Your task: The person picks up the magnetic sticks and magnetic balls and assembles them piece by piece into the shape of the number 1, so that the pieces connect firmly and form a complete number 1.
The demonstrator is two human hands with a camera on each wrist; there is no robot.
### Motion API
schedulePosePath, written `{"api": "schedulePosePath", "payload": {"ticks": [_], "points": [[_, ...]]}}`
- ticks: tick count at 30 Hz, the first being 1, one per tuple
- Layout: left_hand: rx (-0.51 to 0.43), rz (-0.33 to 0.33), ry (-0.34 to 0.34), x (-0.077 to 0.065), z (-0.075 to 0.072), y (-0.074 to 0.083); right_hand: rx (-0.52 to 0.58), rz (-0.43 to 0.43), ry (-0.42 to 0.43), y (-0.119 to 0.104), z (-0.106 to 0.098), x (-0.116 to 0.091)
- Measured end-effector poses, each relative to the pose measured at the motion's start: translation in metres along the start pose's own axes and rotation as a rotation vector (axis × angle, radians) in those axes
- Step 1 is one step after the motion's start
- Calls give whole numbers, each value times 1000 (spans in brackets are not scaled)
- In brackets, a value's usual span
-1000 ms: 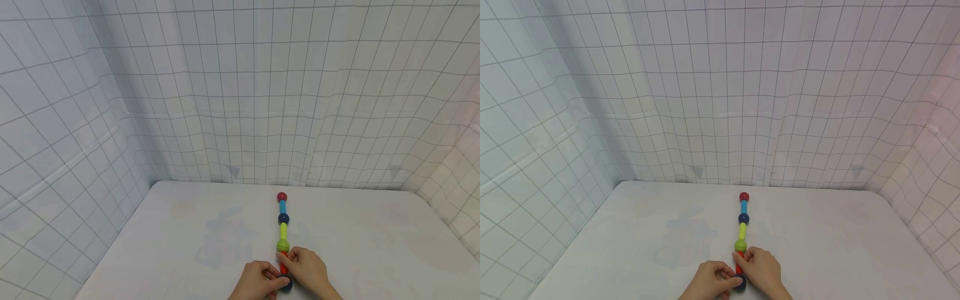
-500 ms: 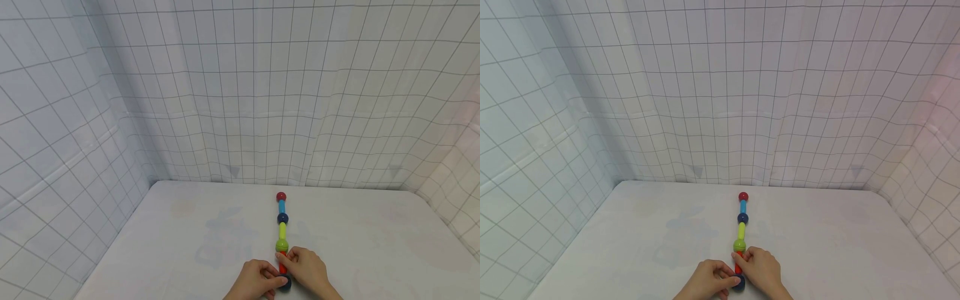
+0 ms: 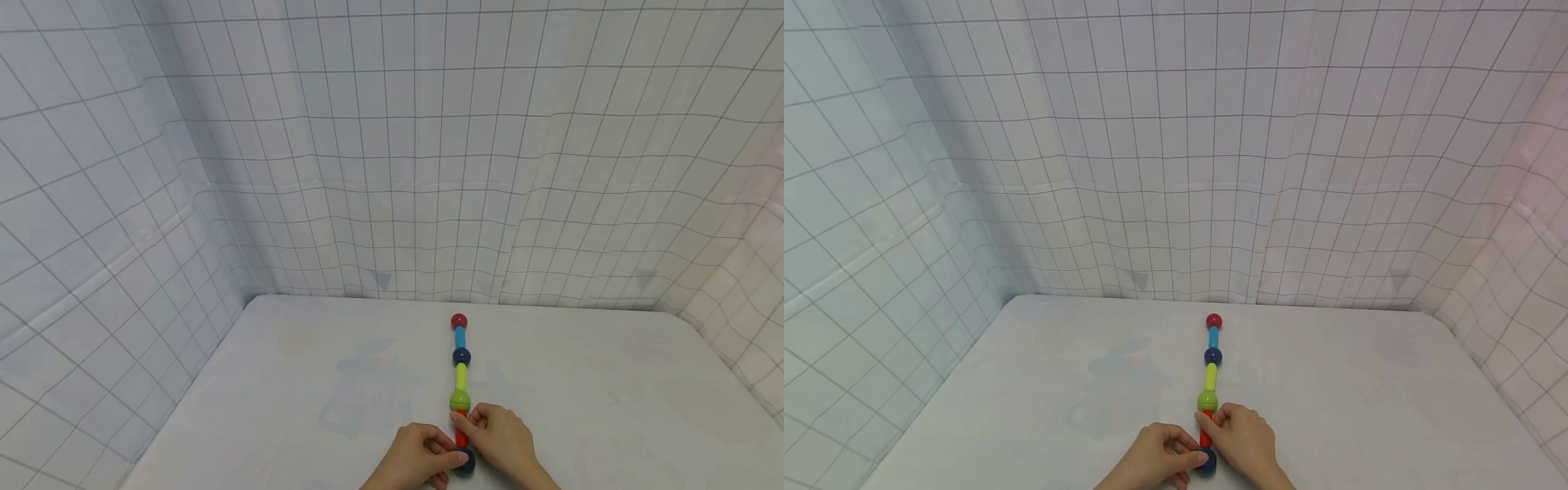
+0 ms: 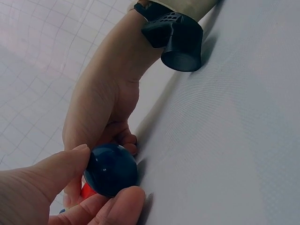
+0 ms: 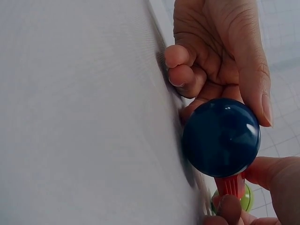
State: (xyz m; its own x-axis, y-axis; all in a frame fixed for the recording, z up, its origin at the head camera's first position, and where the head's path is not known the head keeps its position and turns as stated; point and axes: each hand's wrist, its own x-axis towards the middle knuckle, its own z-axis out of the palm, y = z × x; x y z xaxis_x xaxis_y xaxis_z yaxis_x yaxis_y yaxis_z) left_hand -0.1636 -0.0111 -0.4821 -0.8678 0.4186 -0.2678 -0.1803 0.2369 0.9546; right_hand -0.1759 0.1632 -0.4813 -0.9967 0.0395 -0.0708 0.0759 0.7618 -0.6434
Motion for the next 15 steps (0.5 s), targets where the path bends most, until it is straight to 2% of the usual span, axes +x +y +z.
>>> {"api": "schedulePosePath", "payload": {"ticks": [7, 15], "points": [[14, -6, 7, 0, 0, 0, 11, -13, 0, 0, -1, 0], [43, -39, 28, 0, 1, 2, 74, 18, -37, 1, -2, 1]]}}
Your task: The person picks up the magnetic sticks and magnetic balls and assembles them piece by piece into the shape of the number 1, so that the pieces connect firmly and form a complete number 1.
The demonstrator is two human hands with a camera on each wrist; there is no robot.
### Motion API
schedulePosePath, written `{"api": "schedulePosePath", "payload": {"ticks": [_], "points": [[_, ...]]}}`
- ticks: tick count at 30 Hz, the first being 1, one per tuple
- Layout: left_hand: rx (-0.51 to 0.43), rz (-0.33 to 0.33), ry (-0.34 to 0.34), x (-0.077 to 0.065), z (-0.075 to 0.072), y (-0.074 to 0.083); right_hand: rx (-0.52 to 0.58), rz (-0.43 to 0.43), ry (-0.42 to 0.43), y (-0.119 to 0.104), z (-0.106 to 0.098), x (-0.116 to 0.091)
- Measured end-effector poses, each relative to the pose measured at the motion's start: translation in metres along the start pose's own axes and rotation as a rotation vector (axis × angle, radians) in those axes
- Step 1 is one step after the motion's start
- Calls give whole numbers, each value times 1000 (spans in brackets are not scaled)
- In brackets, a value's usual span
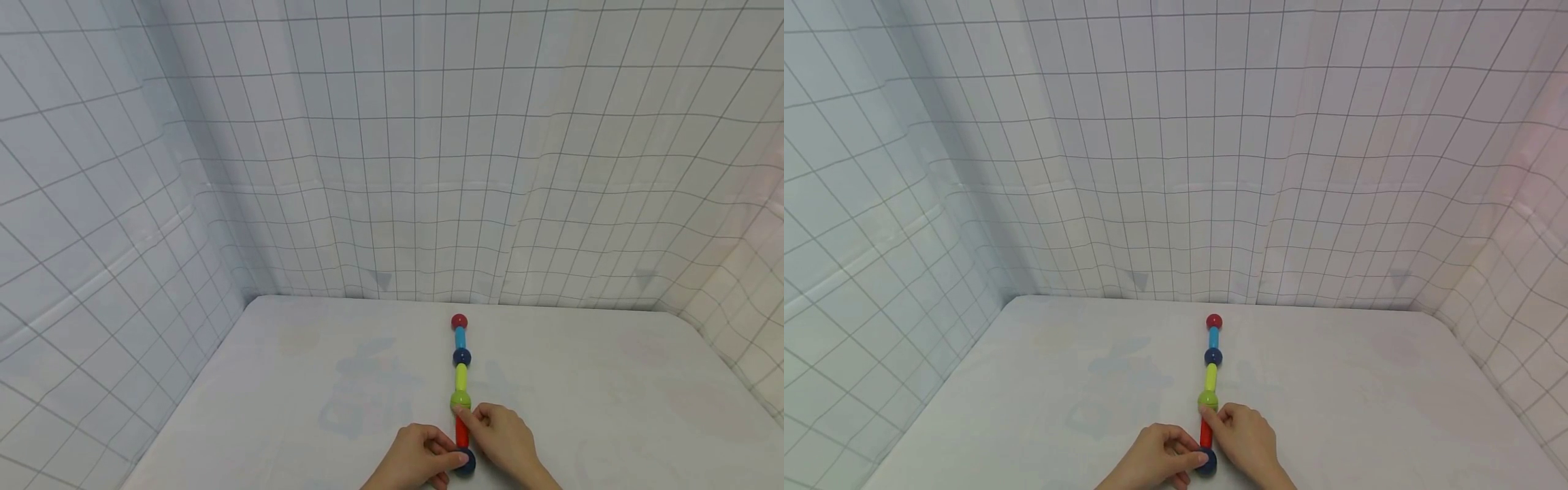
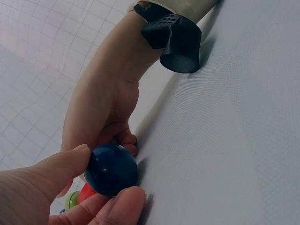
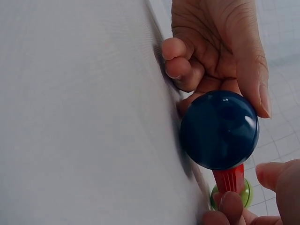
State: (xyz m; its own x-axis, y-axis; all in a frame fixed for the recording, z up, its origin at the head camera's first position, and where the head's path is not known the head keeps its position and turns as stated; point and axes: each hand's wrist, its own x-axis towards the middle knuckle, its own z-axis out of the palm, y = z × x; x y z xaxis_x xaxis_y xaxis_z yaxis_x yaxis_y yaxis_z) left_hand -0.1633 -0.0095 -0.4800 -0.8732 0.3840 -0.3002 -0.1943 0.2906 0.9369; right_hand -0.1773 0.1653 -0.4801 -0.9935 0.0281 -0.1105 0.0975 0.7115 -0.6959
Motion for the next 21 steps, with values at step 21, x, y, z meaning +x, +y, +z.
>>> {"api": "schedulePosePath", "payload": {"ticks": [21], "points": [[9, 32, -3, 1, 0, -3, 57, 28, -26, 4, -1, 4]]}}
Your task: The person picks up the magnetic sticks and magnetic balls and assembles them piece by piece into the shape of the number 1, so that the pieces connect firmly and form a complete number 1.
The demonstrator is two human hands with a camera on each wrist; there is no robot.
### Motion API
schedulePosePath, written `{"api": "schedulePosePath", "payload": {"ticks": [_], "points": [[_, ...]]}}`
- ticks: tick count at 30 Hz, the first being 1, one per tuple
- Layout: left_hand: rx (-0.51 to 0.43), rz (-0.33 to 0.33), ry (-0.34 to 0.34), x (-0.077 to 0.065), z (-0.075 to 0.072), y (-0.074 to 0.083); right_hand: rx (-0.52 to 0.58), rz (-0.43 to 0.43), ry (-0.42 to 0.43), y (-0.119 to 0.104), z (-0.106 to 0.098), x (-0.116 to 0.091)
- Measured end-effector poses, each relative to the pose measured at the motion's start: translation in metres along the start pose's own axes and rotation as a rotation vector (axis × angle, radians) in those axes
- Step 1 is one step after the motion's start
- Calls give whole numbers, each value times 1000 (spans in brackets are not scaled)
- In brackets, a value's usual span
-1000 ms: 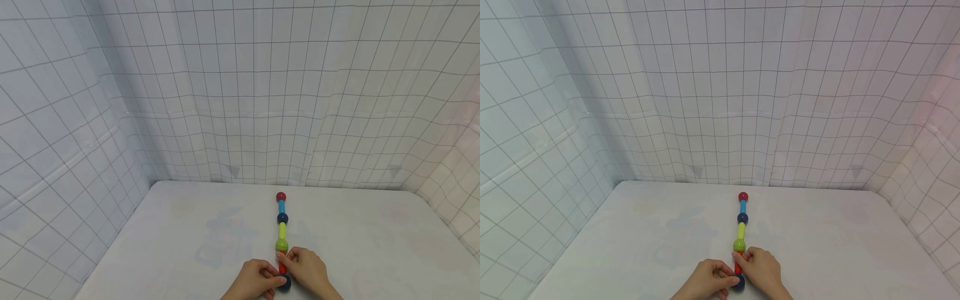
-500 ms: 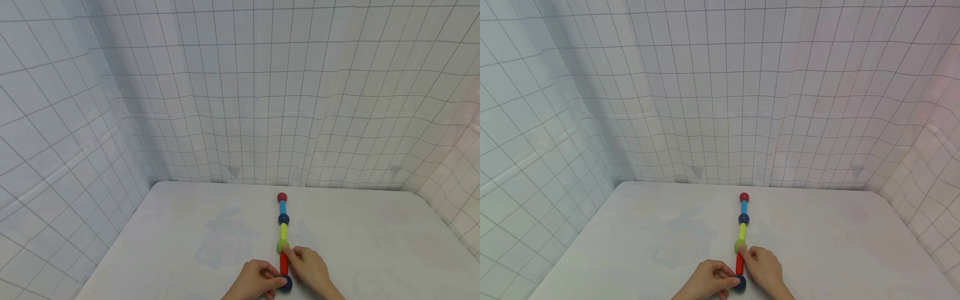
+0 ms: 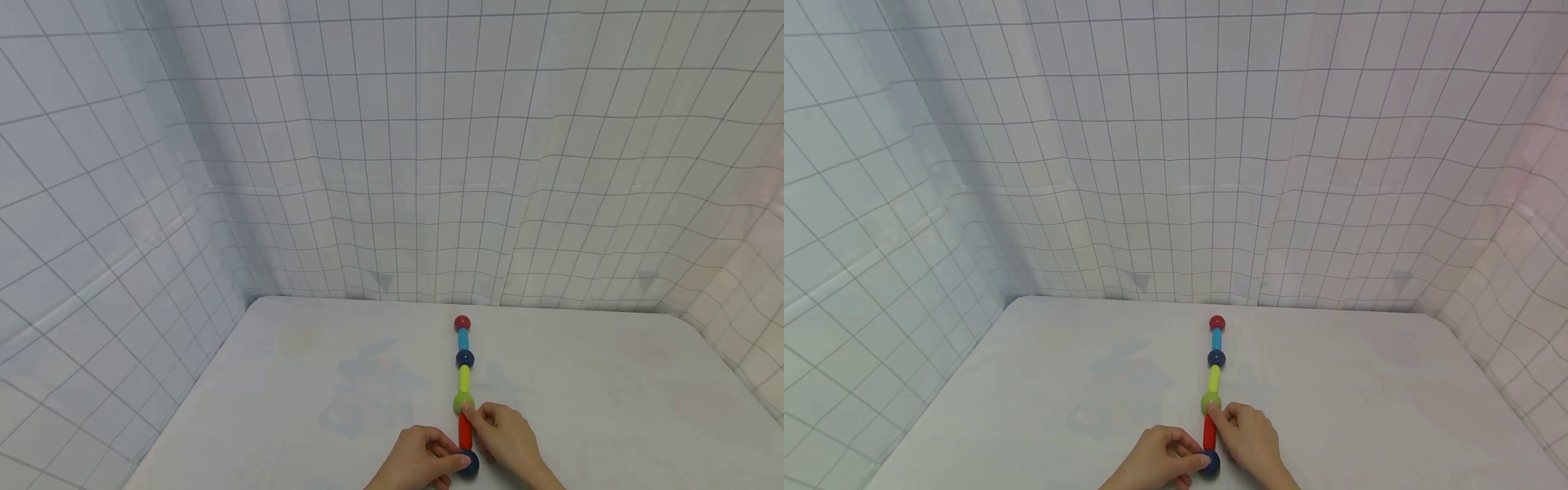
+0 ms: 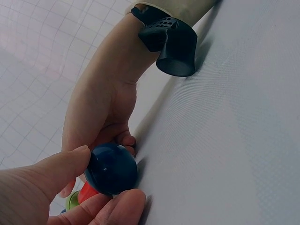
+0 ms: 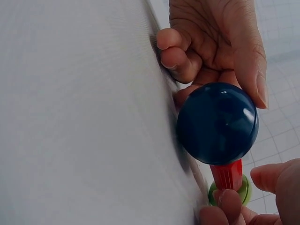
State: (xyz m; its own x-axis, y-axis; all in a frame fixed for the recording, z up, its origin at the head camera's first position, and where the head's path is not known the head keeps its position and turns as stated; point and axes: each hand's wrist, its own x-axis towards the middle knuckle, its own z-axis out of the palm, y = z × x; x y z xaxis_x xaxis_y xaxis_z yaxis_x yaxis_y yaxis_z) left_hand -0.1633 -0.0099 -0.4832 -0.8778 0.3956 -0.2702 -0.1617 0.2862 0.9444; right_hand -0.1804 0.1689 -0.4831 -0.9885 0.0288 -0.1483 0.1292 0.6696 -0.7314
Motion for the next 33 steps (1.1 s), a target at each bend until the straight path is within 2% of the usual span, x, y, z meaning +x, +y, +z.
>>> {"api": "schedulePosePath", "payload": {"ticks": [8, 18, 27, 29, 33], "points": [[22, -16, 6, 1, 1, 2, 15, -6, 6, 1, 0, 1], [67, -75, 15, 2, 2, 4, 71, -16, 6, 1, -3, -1], [61, -49, 15, 3, 0, 3, 65, 13, 8, 1, -7, 0], [77, -43, 27, 3, -3, 3, 49, 20, 15, 2, -8, 1], [168, -17, 68, 5, -15, 2, 6, 19, 43, 5, -12, 2]]}}
